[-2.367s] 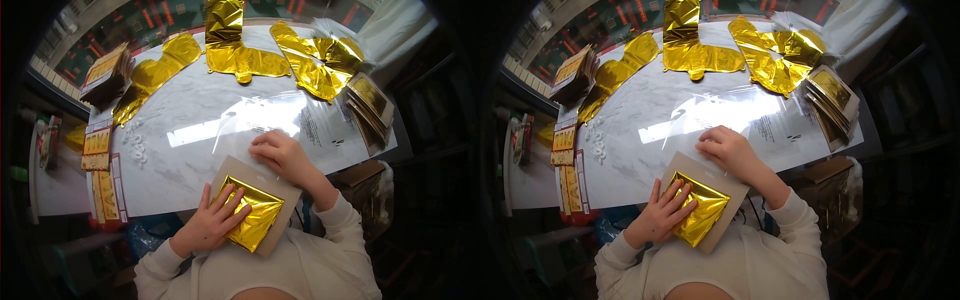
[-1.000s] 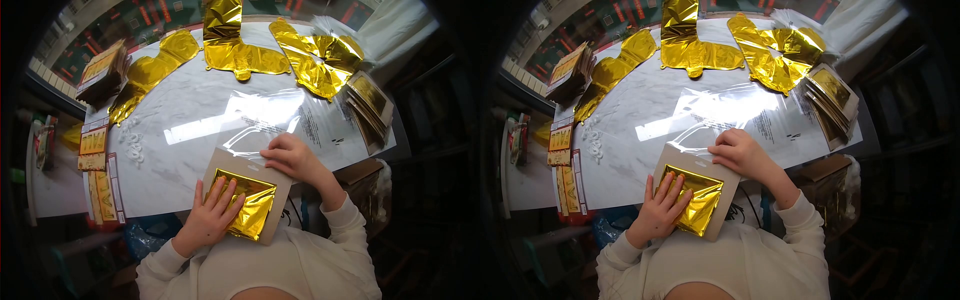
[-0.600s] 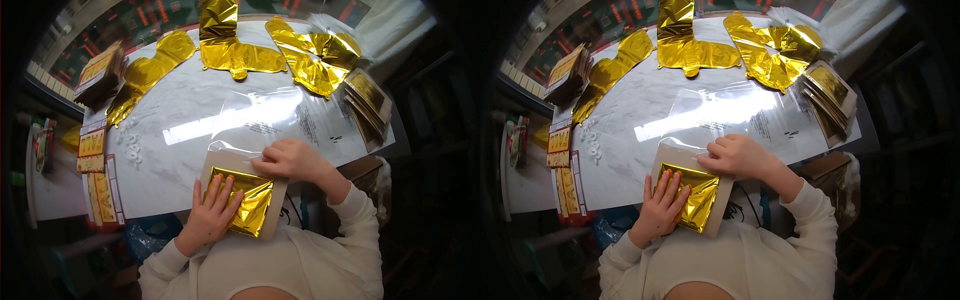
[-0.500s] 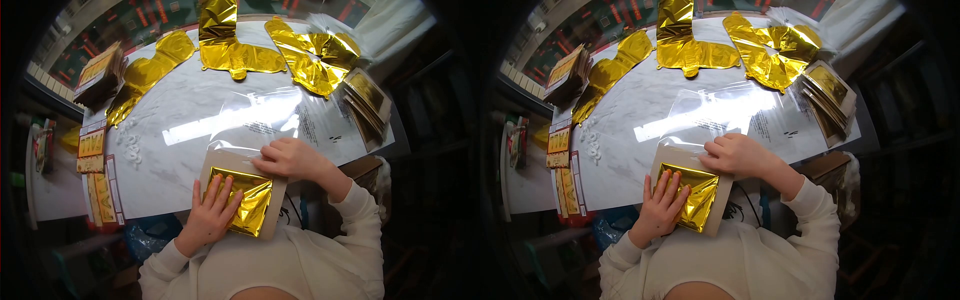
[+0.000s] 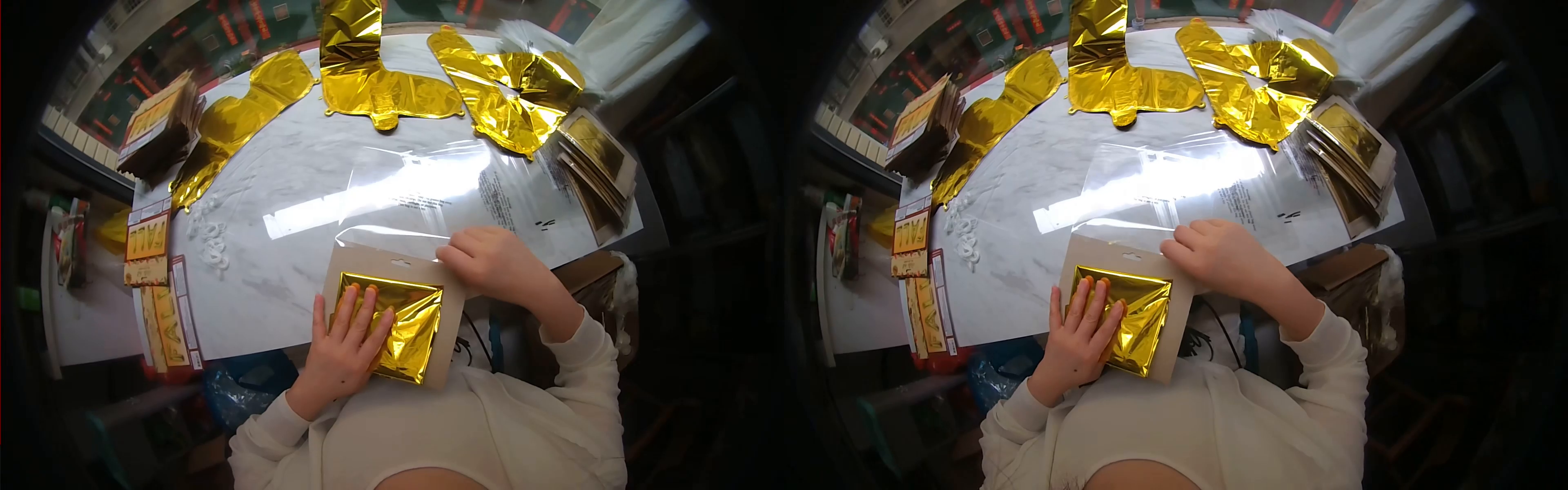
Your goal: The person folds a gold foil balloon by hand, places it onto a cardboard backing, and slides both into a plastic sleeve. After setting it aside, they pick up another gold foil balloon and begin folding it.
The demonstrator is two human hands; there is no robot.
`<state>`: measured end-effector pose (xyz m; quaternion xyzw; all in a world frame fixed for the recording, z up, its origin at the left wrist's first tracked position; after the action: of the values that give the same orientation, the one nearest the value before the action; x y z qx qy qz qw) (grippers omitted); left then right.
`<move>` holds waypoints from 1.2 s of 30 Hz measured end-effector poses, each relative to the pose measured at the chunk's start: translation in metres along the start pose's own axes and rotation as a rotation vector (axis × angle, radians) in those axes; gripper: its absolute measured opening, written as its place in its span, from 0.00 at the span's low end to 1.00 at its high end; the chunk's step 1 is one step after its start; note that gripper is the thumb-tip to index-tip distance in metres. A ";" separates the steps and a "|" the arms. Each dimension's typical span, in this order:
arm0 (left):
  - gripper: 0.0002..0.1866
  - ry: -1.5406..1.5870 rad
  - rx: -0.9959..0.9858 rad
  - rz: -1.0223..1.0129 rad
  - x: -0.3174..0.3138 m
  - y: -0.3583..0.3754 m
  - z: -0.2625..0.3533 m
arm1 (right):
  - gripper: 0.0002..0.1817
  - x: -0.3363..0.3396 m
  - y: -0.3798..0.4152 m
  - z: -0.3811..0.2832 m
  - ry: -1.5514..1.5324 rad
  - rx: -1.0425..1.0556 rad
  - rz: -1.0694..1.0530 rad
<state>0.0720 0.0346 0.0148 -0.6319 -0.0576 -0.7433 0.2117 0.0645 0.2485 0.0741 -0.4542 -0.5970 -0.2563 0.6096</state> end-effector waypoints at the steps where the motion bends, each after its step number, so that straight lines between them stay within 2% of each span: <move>1: 0.33 -0.001 0.002 0.001 0.000 0.000 0.000 | 0.11 0.003 0.003 0.002 -0.020 -0.025 0.030; 8: 0.32 0.001 0.009 0.019 0.000 0.000 0.000 | 0.10 0.005 0.024 0.012 -0.081 -0.157 0.128; 14: 0.33 0.004 0.014 0.017 0.000 0.000 0.000 | 0.13 0.007 0.041 0.000 -0.131 -0.179 0.208; 19: 0.34 0.003 0.014 -0.002 0.000 0.000 0.000 | 0.14 0.008 0.037 -0.028 -0.094 -0.187 0.155; 23: 0.34 -0.006 0.013 -0.008 0.002 -0.001 0.001 | 0.14 0.003 0.025 -0.024 -0.097 -0.251 0.103; 29: 0.33 0.004 0.025 -0.032 0.003 -0.002 0.001 | 0.14 -0.013 0.003 -0.023 -0.055 -0.194 0.176; 36: 0.34 0.021 0.013 -0.068 0.008 -0.003 0.001 | 0.13 -0.029 -0.011 -0.018 -0.094 -0.111 0.145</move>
<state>0.0704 0.0356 0.0231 -0.6204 -0.0819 -0.7562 0.1911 0.0590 0.2215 0.0510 -0.5409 -0.5753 -0.2224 0.5719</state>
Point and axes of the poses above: each hand's wrist, its own y-axis away from the middle knuckle, its own x-axis out of the back of the hand, z = x × y, the point moved 8 cm from there along -y, towards the middle knuckle, and after that the axes turned 1 degree about -x, right-handed, at the moved point
